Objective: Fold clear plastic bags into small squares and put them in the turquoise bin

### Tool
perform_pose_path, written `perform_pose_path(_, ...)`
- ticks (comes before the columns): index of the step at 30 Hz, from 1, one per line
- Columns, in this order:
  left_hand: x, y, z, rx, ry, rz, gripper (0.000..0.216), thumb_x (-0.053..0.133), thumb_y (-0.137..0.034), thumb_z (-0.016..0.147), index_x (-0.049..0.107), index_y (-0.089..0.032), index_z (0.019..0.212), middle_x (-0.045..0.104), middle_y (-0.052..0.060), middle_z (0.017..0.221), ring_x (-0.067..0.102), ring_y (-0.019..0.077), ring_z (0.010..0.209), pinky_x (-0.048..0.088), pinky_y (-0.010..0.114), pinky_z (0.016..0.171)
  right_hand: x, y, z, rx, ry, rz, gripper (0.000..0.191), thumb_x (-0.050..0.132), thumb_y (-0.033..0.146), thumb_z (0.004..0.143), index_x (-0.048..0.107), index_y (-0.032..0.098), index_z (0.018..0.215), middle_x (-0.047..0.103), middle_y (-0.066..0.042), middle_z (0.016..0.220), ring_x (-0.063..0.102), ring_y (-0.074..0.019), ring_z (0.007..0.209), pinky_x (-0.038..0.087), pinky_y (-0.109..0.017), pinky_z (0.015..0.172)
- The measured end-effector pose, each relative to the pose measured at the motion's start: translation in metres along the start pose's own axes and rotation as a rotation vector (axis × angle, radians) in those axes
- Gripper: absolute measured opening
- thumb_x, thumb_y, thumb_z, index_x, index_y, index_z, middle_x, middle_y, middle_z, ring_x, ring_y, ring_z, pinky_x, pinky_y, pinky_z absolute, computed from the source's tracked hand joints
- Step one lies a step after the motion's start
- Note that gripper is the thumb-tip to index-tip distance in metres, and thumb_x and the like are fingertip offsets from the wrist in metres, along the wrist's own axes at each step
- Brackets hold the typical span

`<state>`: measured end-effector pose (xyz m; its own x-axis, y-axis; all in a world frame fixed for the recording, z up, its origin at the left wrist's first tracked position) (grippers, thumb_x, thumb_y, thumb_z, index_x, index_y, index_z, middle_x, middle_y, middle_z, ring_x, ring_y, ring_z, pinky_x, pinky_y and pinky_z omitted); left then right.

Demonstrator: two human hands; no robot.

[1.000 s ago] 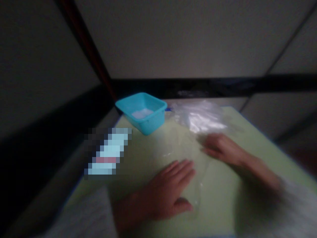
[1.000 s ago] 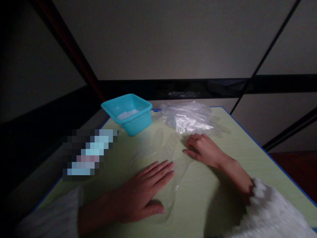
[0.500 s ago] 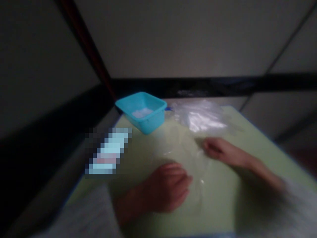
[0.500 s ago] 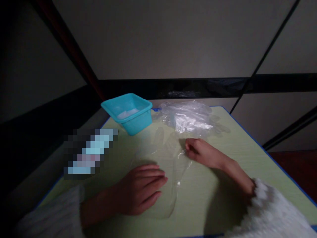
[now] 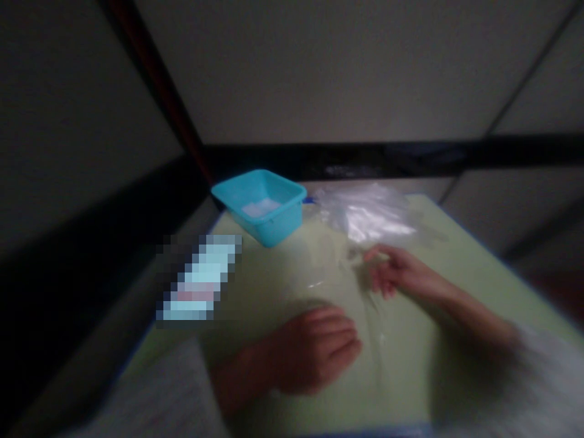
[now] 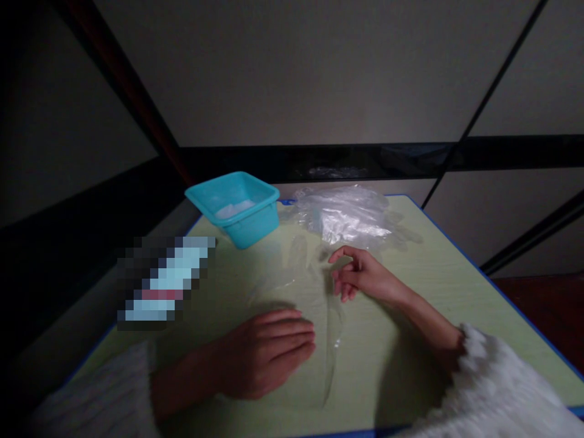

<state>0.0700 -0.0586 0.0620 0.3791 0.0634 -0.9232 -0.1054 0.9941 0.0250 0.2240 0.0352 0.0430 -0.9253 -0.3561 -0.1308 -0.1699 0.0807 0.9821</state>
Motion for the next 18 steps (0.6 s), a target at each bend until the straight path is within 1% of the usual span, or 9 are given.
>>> perform_pose_path(3,0.0,0.0,0.0,0.001,0.001,0.009,0.026,0.036,-0.016,0.093,0.062,-0.014,0.096,0.069,0.01,0.092,0.062,0.017,0.092,0.045,0.036,0.094,0.007,-0.008,0.002,0.025,-0.017,0.127,0.03,0.066,0.027,0.073,0.05,0.019,0.097,0.069,0.001,0.067,0.066,-0.0138,0.053,0.051,-0.024,0.047)
perform_pose_path(6,0.0,0.0,-0.001,0.007,-0.013,0.012,0.026,0.036,-0.016,0.093,0.062,-0.014,0.094,0.069,0.01,0.088,0.062,0.017,0.089,0.046,0.036,0.092,0.015,-0.015,0.003,0.037,-0.009,0.237,0.035,0.07,0.029,0.073,0.05,0.019,0.1,0.072,-0.004,0.08,0.07,-0.0165,0.067,0.055,-0.028,0.06)
perform_pose_path(9,-0.002,0.0,-0.004,-0.009,-0.053,0.007,0.026,0.036,-0.015,0.091,0.062,-0.014,0.091,0.066,0.007,0.076,0.061,0.016,0.079,0.046,0.036,0.09,0.019,-0.017,0.004,0.047,0.001,0.313,0.037,0.069,0.035,0.076,0.05,0.019,0.104,0.072,-0.008,0.09,0.07,-0.0181,0.078,0.056,-0.033,0.073)
perform_pose_path(12,-0.005,0.003,-0.007,-0.05,-0.084,-0.008,0.026,0.036,-0.014,0.089,0.061,-0.015,0.089,0.062,0.005,0.069,0.058,0.0155,0.071,0.047,0.037,0.088,0.019,-0.013,0.005,0.017,-0.019,0.349,0.038,0.067,0.04,0.079,0.05,0.02,0.106,0.071,-0.009,0.095,0.07,-0.0192,0.083,0.055,-0.037,0.08)
perform_pose_path(14,-0.007,0.003,-0.006,-0.059,-0.07,-0.027,0.025,0.037,-0.016,0.089,0.061,-0.015,0.092,0.063,0.006,0.074,0.058,0.0163,0.075,0.047,0.037,0.088,0.016,-0.01,0.006,-0.014,-0.046,0.352,0.037,0.066,0.04,0.08,0.05,0.02,0.106,0.071,-0.009,0.095,0.07,-0.0195,0.085,0.054,-0.038,0.081)
perform_pose_path(15,-0.007,0.003,-0.005,-0.048,-0.053,-0.041,0.024,0.037,-0.018,0.089,0.061,-0.015,0.095,0.065,0.007,0.08,0.059,0.017,0.08,0.046,0.036,0.089,0.015,-0.008,0.006,-0.026,-0.06,0.348,0.036,0.065,0.041,0.08,0.05,0.02,0.105,0.071,-0.009,0.094,0.069,-0.0194,0.085,0.054,-0.037,0.08)
perform_pose_path(18,-0.007,0.0,-0.001,0.007,-0.001,-0.08,0.029,0.04,-0.029,0.091,0.058,-0.014,0.108,0.064,0.011,0.107,0.056,0.0205,0.103,0.04,0.037,0.098,0.011,-0.007,0.005,-0.037,-0.086,0.322,0.034,0.064,0.041,0.082,0.051,0.02,0.103,0.071,-0.006,0.087,0.07,-0.018,0.077,0.055,-0.034,0.071)
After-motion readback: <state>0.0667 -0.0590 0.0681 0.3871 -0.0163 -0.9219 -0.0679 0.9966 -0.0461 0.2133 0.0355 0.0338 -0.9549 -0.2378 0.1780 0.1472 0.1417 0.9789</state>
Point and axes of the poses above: each hand's wrist, its own z-axis towards the middle knuckle, its own x-axis out of the palm, y = z × x, the point moved 7 cm from there along z, towards the middle knuckle
